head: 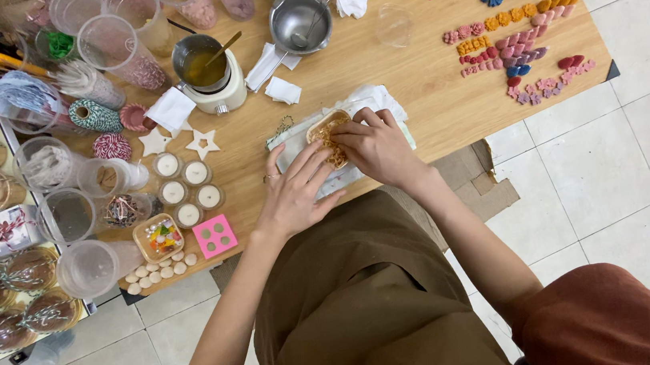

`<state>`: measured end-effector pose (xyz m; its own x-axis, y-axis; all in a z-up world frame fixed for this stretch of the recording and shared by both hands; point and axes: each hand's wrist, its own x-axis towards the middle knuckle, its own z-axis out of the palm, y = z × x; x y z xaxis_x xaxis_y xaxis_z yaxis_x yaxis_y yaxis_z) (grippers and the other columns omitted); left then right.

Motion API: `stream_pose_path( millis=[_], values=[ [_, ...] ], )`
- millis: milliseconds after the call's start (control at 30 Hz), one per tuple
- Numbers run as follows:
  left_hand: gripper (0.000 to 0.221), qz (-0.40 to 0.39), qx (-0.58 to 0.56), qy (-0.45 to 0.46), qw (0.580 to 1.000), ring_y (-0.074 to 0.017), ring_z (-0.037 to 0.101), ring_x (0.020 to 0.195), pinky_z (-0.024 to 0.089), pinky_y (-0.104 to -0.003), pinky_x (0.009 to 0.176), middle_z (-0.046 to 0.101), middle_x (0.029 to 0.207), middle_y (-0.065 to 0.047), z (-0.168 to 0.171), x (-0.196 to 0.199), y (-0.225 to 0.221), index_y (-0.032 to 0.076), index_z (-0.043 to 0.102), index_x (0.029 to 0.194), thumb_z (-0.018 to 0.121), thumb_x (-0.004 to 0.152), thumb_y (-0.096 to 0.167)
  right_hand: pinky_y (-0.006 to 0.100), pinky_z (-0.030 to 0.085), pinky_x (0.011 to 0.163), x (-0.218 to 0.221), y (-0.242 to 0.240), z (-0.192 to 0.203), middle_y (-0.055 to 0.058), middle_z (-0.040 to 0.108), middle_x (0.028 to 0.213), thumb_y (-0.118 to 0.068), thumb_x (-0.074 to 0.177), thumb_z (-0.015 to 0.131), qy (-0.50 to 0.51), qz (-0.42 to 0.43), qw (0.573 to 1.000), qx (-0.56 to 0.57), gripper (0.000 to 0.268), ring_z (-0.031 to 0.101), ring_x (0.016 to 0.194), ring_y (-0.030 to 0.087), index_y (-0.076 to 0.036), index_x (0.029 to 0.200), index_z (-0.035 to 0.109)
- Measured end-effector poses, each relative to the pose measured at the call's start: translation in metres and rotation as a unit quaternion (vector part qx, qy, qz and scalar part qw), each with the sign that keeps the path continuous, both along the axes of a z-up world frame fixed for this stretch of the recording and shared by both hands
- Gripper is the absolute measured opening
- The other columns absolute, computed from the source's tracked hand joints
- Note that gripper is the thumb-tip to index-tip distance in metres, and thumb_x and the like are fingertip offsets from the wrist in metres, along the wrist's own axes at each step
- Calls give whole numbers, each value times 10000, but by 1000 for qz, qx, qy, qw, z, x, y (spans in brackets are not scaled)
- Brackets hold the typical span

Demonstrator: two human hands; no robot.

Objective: The person stirs a substance in a small melting pot, places a square wax decoration into a small clear box containing shredded paper, and wraps a red and white string around the box, tying it with a bow.

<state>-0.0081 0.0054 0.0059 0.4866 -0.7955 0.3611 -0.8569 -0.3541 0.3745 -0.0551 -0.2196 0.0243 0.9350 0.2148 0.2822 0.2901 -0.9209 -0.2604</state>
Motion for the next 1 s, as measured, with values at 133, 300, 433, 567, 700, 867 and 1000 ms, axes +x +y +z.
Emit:
stream_pose_path(
  millis=[133, 300, 433, 567, 700, 867, 1000],
  values=[
    [471, -4, -3, 6, 1000, -195, 501, 1391, 165, -587, 1200, 638, 1347, -51, -3, -1, -6, 83, 705, 1221, 746, 905, 430, 369, 426, 874, 1, 2, 0, -33, 727, 1213, -179, 908, 712, 17, -3, 999, 29, 238, 589, 1076, 204, -104, 1125, 778],
    [507, 23, 23, 15, 999, -199, 502, 1382, 167, -596, 1197, 635, 1324, -62, -12, -1, -11, 50, 686, 1232, 729, 917, 445, 377, 448, 922, -5, -5, 9, 6, 716, 1267, -157, 927, 694, 3, -28, 994, 107, 295, 580, 1092, 231, -97, 1207, 764],
    [456, 40, 36, 5, 999, -229, 480, 1402, 173, -591, 1190, 616, 1361, -108, -17, 0, -14, 41, 703, 1142, 716, 895, 424, 392, 441, 884, -8, -7, 12, 0, 722, 1188, -184, 902, 725, -16, -36, 995, 90, 260, 588, 1078, 229, -133, 1151, 782],
    [414, 40, 45, -19, 998, -264, 443, 1414, 181, -607, 1148, 575, 1389, -180, -14, 4, -19, 36, 729, 1054, 724, 864, 403, 386, 435, 879, -7, -3, 5, -32, 716, 1088, -236, 846, 778, -14, -26, 998, 61, 188, 584, 1051, 214, -162, 1018, 788],
    [299, 50, 37, -3, 998, -259, 442, 1419, 195, -592, 1147, 607, 1356, -166, -12, 6, -22, 45, 729, 983, 728, 843, 309, 372, 426, 888, 1, 0, -4, -57, 722, 1036, -211, 778, 789, 18, -65, 997, 40, 179, 579, 1041, 186, -170, 953, 793],
    [208, 52, 86, -7, 995, -212, 460, 1414, 193, -583, 1161, 657, 1302, -105, -11, 11, -25, 62, 717, 969, 717, 843, 227, 390, 478, 896, 10, 3, -3, 29, 718, 1025, -139, 771, 777, 31, -61, 995, 68, 211, 619, 1019, 247, -98, 978, 778],
    [308, 40, 65, -21, 997, -201, 480, 1393, 200, -550, 1173, 648, 1324, -114, -12, 13, -23, 44, 678, 1090, 711, 841, 223, 394, 555, 889, 8, 1, -2, 123, 711, 1124, -70, 819, 736, 17, -50, 985, 164, 257, 673, 1037, 302, -24, 1072, 742]
  ],
)
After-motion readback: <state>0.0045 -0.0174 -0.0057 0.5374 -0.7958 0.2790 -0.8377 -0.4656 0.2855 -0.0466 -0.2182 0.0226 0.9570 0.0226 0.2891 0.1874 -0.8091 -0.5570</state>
